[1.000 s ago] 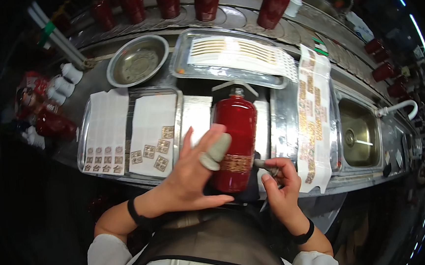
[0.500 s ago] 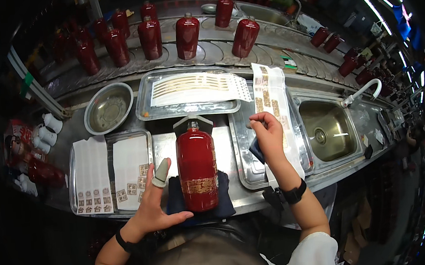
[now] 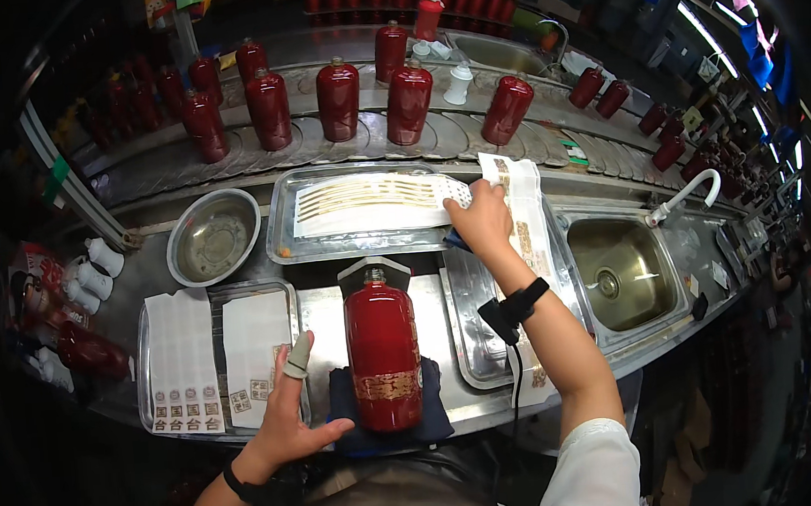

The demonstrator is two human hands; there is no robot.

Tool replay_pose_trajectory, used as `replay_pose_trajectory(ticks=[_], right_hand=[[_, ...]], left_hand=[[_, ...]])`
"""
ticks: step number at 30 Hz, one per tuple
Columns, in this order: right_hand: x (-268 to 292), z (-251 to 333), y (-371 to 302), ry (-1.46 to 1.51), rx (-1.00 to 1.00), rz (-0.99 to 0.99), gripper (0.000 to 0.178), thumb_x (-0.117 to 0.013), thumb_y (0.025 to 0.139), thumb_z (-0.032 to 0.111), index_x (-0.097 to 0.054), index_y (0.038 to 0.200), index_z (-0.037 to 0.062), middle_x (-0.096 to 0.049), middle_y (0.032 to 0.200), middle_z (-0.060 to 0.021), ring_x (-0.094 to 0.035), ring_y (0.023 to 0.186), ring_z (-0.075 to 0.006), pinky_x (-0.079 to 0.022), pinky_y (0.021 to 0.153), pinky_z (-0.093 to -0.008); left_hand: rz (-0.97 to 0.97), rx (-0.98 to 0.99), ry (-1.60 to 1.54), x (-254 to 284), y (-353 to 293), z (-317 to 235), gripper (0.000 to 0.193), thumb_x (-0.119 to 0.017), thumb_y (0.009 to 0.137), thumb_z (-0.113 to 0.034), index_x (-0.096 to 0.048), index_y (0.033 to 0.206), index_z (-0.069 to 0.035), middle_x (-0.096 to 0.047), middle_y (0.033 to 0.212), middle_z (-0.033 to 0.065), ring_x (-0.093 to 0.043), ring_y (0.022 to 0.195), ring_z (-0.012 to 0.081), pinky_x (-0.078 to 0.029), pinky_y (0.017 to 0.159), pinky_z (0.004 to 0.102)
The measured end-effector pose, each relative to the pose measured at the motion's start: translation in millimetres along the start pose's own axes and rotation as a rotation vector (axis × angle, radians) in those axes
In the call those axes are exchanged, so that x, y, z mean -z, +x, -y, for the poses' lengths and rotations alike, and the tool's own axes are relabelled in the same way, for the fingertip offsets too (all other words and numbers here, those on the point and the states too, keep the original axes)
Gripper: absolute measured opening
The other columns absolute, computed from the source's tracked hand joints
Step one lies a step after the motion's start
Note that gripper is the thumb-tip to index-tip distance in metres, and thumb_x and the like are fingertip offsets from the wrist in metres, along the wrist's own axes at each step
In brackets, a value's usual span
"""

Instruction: Applying labels and decorative seals to red liquor bottles at a workbench.

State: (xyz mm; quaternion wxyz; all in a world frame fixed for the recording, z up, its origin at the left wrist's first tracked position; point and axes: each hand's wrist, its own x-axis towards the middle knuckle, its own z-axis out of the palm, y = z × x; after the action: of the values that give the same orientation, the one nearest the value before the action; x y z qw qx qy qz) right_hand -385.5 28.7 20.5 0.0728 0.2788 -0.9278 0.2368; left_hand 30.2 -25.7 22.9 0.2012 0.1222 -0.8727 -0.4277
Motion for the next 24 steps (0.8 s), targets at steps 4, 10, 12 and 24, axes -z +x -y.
replay_pose_trajectory(ticks=[4, 10, 12, 24], right_hand=[[-14.4, 6.8, 17.9, -0.082, -0.008, 0.087, 0.06, -0.077, 0.077, 0.042, -0.064, 0.12, 0.0022, -0.058, 0.125, -0.0255, -0.066, 0.105, -0.044, -0.053, 0.091, -0.051], [-14.4, 1.7, 35.4, -0.081, -0.039, 0.182, 0.064, -0.079, 0.074, 0.047, -0.065, 0.12, 0.0034, -0.059, 0.124, -0.0264, -0.065, 0.11, -0.0419, -0.053, 0.093, -0.0488], [-15.3, 0.0, 33.6, -0.053, -0.049, 0.172, 0.07, -0.08, 0.073, 0.049, -0.063, 0.123, 0.0041, -0.057, 0.127, -0.026, -0.064, 0.112, -0.0418, -0.053, 0.094, -0.0488], [8.3, -18.2, 13.3, -0.108, -0.101, 0.199, 0.081, -0.082, 0.069, 0.048, -0.056, 0.132, 0.0036, -0.05, 0.134, -0.0299, -0.063, 0.113, -0.044, -0.053, 0.095, -0.047]], left_hand=[[-0.008, -0.006, -0.003, 0.5, 0.7, 2.5, 0.114, -0.085, 0.076, -0.044, -0.023, 0.158, 0.004, -0.035, 0.159, 0.0264, -0.033, 0.148, 0.0434, -0.011, 0.124, 0.0577], [-0.03, -0.022, 0.008, 2.5, -1.2, 7.0, 0.112, -0.083, 0.078, -0.045, -0.023, 0.158, 0.006, -0.035, 0.158, 0.0277, -0.033, 0.148, 0.0433, -0.012, 0.123, 0.0572], [-0.031, 0.001, 0.022, 2.2, -1.0, 7.8, 0.111, -0.083, 0.078, -0.045, -0.023, 0.157, 0.006, -0.037, 0.158, 0.028, -0.035, 0.148, 0.0429, -0.013, 0.123, 0.0569], [-0.045, -0.016, 0.047, 0.5, -0.4, 13.0, 0.109, -0.082, 0.079, -0.044, -0.025, 0.156, 0.007, -0.038, 0.156, 0.0285, -0.037, 0.146, 0.0434, -0.014, 0.123, 0.0586]])
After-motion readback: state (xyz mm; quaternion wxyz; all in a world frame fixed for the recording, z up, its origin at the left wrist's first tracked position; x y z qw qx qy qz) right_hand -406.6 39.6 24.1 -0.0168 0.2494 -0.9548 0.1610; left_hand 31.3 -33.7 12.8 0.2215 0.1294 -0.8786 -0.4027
